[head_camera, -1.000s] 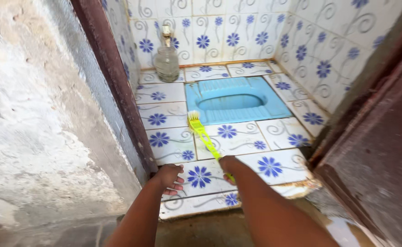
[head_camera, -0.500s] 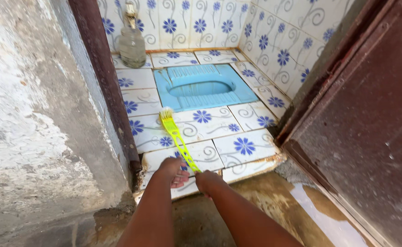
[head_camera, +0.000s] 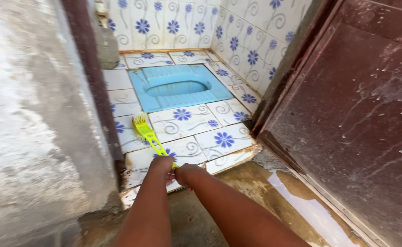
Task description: The person scrubs a blue squat toilet and the surrounding tiled floor using a yellow brush. The person repeatedly scrubs the toilet bowl, the rim, and the floor tiles around the fixture.
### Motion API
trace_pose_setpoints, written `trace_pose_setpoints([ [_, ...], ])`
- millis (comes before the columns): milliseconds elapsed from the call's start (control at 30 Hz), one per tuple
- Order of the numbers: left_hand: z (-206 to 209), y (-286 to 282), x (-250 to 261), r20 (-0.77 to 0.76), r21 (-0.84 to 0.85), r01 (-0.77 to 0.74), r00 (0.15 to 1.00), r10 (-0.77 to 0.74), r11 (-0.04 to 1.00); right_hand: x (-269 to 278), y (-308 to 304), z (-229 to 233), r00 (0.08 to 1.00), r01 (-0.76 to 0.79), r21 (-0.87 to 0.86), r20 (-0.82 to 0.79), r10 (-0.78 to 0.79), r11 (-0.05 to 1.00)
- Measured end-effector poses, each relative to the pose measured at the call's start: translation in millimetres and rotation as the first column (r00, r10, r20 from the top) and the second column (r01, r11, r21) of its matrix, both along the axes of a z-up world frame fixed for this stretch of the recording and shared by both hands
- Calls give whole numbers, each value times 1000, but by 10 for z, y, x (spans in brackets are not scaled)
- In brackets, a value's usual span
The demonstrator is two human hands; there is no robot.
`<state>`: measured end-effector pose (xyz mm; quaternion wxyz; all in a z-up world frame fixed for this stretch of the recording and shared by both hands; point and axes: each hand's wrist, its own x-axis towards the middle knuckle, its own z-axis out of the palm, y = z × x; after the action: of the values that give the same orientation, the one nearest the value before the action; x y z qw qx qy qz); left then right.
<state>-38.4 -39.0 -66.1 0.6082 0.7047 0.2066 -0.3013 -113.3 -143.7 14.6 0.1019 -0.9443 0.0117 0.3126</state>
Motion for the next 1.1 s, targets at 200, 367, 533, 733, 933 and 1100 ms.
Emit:
trace_pose_setpoints([
  [200, 167, 497, -253, -48, 252, 252, 968, -248, 934, -250, 291, -78, 990, -123, -64, 56, 127, 990],
  [367, 521, 646, -424, -61, 267, 325, 945, -321, 907, -295, -164, -393, 954, -196, -102, 209, 213, 975],
  [533, 942, 735, -576, -18, 364, 283, 955, -297, 887, -131, -1153, -526, 968, -82, -148, 223, 114, 986],
  [733, 1162, 794, -627, -57, 523, 282, 953, -297, 804, 126, -1725, -56, 909, 326, 152, 219, -353, 933],
  [933, 1004, 580, -598, -8, 455, 117, 992, -128, 883, -21, -1168, -1, 955, 192, 251, 175, -240, 949],
  [1100, 899, 125, -670, 59, 695, 70, 986, -154, 715, -195, -795, -193, 984, -1, 230, 173, -40, 973],
])
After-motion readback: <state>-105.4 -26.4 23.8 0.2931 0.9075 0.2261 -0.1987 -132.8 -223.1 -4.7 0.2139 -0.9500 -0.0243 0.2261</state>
